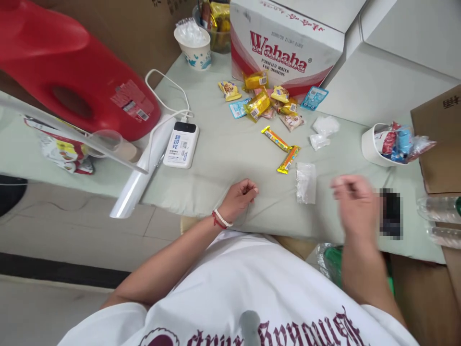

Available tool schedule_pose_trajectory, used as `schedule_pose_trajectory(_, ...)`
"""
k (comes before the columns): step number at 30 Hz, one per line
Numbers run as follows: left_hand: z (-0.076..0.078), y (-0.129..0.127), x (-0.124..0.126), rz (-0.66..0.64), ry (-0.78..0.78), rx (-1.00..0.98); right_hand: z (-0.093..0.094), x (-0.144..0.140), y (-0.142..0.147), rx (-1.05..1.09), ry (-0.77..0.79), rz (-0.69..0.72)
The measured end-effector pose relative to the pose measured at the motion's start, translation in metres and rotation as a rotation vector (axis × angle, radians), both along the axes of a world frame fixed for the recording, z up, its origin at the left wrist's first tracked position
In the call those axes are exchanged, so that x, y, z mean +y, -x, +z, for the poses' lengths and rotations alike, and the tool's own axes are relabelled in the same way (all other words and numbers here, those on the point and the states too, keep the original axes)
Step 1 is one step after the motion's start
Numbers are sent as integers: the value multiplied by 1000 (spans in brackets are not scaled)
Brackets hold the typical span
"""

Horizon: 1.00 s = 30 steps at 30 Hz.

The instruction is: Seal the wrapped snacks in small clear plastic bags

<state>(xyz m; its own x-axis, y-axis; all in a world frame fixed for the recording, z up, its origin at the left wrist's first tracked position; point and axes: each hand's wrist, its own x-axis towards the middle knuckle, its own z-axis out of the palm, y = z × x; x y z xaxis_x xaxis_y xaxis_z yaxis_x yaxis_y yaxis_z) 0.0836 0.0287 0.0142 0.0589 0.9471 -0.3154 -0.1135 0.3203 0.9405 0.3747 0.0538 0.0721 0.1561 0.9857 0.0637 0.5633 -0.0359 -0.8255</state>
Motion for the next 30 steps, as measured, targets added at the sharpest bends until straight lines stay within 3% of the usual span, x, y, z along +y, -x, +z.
schedule_pose_trajectory(4, 1, -4, 1, -8, -9, 8, -39, -4, 18, -369, 66, 66)
schedule_pose_trajectory(6, 1, -7, 1, -20, -16, 16, -53, -6, 20, -392, 99, 50)
schedule_pose_trajectory(10, 2, -12, 4, -53, -37, 18, -55, -5, 10, -251, 95, -39)
schedule_pose_trajectory(13, 1, -16, 6, -59, -52, 23, -53, -2, 2, -333, -4, -161)
schedule_pose_trajectory(16, 0, -20, 6, -56, -77, 46, -56, 1, -3, -397, 27, -151)
schedule_pose_trajectory(18, 2, -26, 5, -59, -113, 56, -56, 1, -1, -302, 78, -156)
schedule_pose_trajectory(22, 13, -51, 6, -163, -191, 79, -43, -7, 26, 136, 123, -200)
schedule_pose_trajectory(26, 18, -74, 19, -137, -163, 80, -25, -16, 62, 489, 199, -88)
schedule_pose_trajectory(30, 14, -63, 37, -98, -84, -94, -19, -15, 72, 717, 295, -83)
